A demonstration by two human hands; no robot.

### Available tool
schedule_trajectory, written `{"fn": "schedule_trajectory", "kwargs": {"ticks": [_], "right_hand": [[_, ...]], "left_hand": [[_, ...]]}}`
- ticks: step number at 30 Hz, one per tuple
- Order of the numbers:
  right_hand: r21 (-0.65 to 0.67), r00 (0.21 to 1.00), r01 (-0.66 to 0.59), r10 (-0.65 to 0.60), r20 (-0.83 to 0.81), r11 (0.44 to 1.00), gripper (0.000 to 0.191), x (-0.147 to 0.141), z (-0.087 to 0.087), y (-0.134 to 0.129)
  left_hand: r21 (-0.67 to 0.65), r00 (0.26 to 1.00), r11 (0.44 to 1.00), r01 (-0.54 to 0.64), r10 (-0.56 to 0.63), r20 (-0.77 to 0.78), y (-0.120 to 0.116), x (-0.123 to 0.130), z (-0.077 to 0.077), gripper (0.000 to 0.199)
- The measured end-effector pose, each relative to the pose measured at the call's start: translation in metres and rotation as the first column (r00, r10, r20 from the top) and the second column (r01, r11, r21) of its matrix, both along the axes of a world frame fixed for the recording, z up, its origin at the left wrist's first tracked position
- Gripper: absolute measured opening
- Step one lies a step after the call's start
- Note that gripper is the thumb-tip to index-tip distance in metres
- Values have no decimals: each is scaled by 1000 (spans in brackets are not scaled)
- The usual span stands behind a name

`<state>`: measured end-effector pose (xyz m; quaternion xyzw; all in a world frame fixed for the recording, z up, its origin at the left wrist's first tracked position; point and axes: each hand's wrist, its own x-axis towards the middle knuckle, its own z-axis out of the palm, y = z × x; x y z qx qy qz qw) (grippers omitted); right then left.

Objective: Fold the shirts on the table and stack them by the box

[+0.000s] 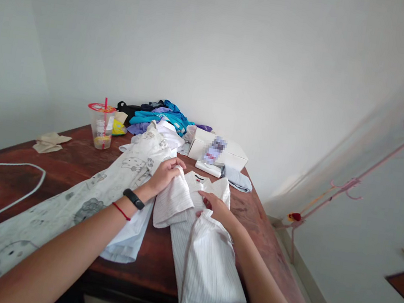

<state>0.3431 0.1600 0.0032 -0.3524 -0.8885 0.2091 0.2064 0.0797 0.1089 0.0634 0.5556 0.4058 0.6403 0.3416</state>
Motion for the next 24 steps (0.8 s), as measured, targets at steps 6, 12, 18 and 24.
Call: {"fn": "schedule_trajectory", "kwargs": {"ticks": [6, 12, 18, 24], "right_hand": [[40, 990, 113, -109, -91, 993, 19, 2, 15, 1], [-3, 914, 283, -271, -303, 959, 23, 18, 32, 3], [-58, 993, -90, 84, -86, 994, 31, 0, 8, 0], [67, 987, -17, 28, -156, 998, 16, 2, 17, -2]], "left_hand": [[-40, 844, 893, -449, 438, 311, 7, -36, 14, 7], [-30, 676, 729, -684, 648, 350, 21, -65, 13, 12], [156, 649, 638, -754, 688, 324, 22, -73, 11, 14], [215, 621, 584, -783, 709, 333, 25, -75, 9, 20]]}}
